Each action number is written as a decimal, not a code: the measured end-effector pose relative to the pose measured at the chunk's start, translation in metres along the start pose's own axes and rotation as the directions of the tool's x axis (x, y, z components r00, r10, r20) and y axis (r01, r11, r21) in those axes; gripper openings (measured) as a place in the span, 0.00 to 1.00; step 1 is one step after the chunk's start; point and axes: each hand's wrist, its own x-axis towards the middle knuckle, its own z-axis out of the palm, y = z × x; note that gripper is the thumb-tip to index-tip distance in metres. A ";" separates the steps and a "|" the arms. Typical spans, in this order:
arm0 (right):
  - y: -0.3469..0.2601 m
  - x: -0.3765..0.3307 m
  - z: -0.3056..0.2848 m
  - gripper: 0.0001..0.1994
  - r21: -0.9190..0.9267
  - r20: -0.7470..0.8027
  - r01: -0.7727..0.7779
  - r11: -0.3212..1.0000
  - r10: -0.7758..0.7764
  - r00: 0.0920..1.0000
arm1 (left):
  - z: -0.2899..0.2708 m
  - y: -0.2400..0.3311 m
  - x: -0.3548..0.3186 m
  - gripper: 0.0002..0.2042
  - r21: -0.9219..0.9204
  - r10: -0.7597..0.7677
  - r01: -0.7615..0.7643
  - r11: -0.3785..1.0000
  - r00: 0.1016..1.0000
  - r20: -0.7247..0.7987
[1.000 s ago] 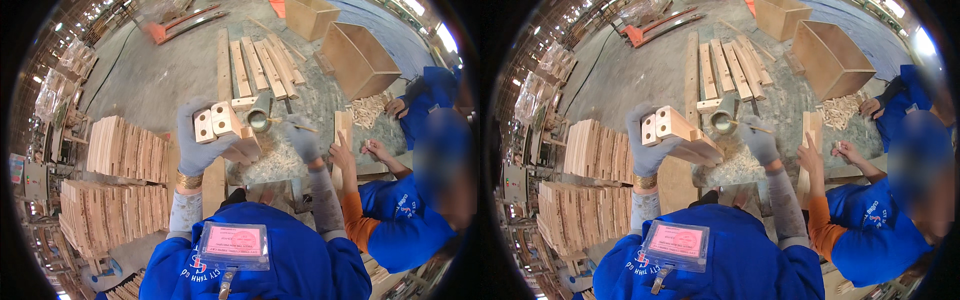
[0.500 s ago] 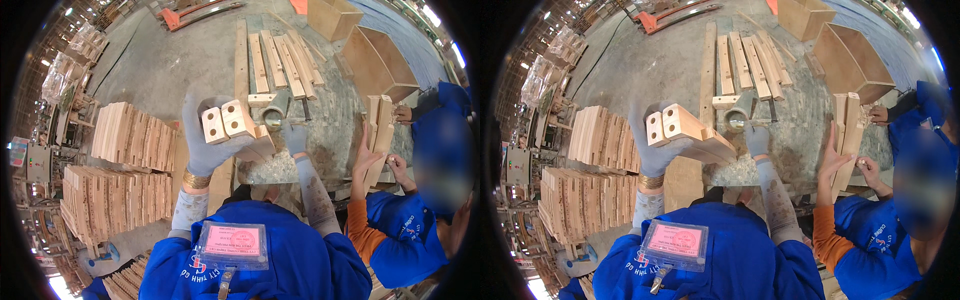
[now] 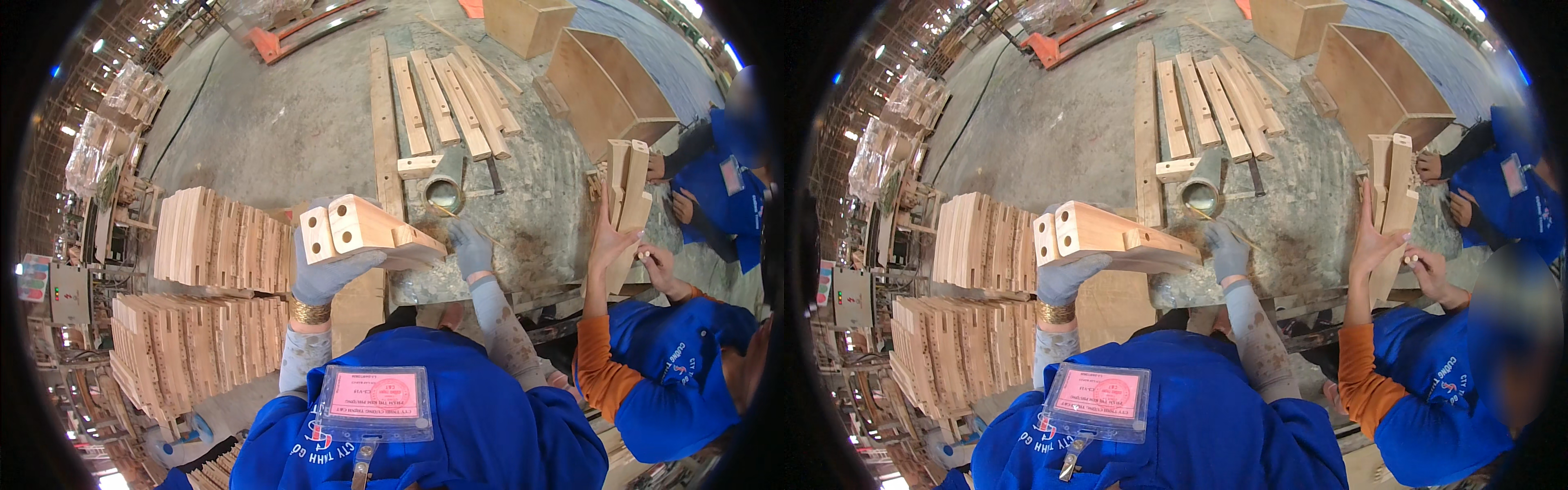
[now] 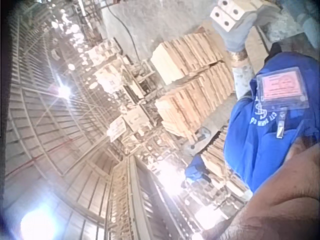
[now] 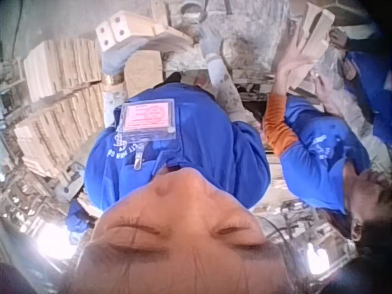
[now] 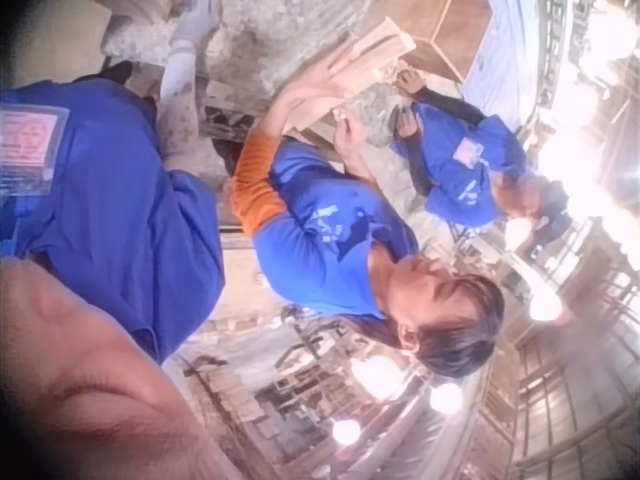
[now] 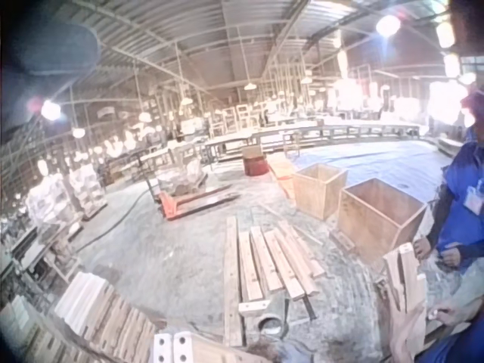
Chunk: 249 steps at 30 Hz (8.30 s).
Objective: The person applies glue to the pre-drilled holes of small wooden blocks using a thin brush. They repeatedly dip the brush into a small container of adhesive and carefully coat the interior of the holes on multiple pieces of wood, handling each block individually.
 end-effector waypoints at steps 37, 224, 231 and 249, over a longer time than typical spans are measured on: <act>-0.149 -0.022 0.079 0.09 0.019 0.178 0.148 0.989 -0.149 0.973 | 0.017 -0.002 0.016 0.29 0.231 0.168 -0.177 0.957 0.984 0.057; -0.060 0.057 0.003 0.12 0.044 -0.113 0.015 0.999 -0.010 0.994 | 0.019 0.006 0.005 0.28 0.433 0.164 -0.097 0.896 0.979 -0.122; -0.051 0.081 0.006 0.10 -0.017 -0.111 -0.025 1.000 0.023 0.994 | 0.016 0.005 0.004 0.29 0.425 0.112 -0.046 0.904 0.985 -0.132; -0.091 0.030 0.016 0.08 -0.651 0.408 0.585 0.484 -0.427 0.807 | 0.027 0.008 0.012 0.27 0.452 0.151 -0.075 0.889 0.979 -0.135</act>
